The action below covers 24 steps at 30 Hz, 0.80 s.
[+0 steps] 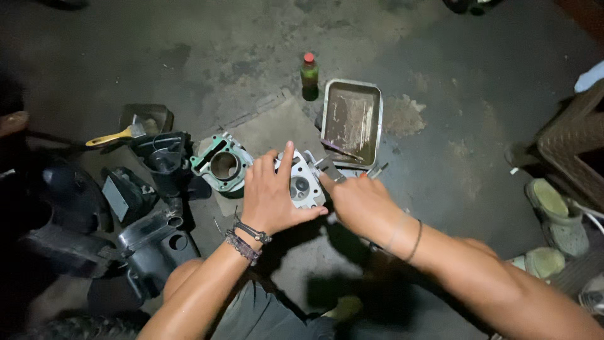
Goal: The person uses a screwdriver to tighten screws on a metallic engine cylinder head. They hold the part steady with their left hand while turning the tool with their right hand, working on a concrete floor surrounded by other engine components.
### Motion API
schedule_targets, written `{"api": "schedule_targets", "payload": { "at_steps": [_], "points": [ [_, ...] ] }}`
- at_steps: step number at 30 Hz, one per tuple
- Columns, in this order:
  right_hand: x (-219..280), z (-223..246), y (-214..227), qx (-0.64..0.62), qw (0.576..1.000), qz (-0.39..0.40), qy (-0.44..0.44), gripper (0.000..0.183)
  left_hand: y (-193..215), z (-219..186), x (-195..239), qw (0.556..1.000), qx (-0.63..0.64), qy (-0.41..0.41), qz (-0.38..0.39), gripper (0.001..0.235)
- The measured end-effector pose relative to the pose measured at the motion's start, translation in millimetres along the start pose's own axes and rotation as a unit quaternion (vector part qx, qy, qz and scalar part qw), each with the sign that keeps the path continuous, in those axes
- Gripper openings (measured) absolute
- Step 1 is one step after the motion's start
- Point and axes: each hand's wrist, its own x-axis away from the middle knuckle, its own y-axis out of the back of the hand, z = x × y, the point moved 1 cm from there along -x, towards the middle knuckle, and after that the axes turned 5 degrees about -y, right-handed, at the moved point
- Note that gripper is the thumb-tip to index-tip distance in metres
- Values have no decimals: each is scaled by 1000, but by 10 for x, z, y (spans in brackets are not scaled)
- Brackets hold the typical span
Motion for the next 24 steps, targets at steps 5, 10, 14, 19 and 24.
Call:
{"api": "schedule_targets", "payload": {
  "at_steps": [5, 10, 14, 19, 24],
  "points": [
    [-93, -125, -283, -5, 999, -32, 21, 50, -36, 45, 19, 1000, 9, 0, -14, 138],
    [-112, -113, -223, -14, 999, -47, 22, 44, -22, 78, 0, 1000, 26, -7, -15, 136],
    [-9, -181, -115, -65, 998, -19, 4, 47, -76, 138, 3, 998, 63, 4, 5, 137],
    [17, -181, -13, -111, 993, -25, -12, 56, -64, 188, -40, 996, 86, 20, 31, 136],
    [-105, -188, -77, -137, 990, -15, 22, 35, -2, 170, -72, 995, 84, 20, 57, 134]
  ]
}}
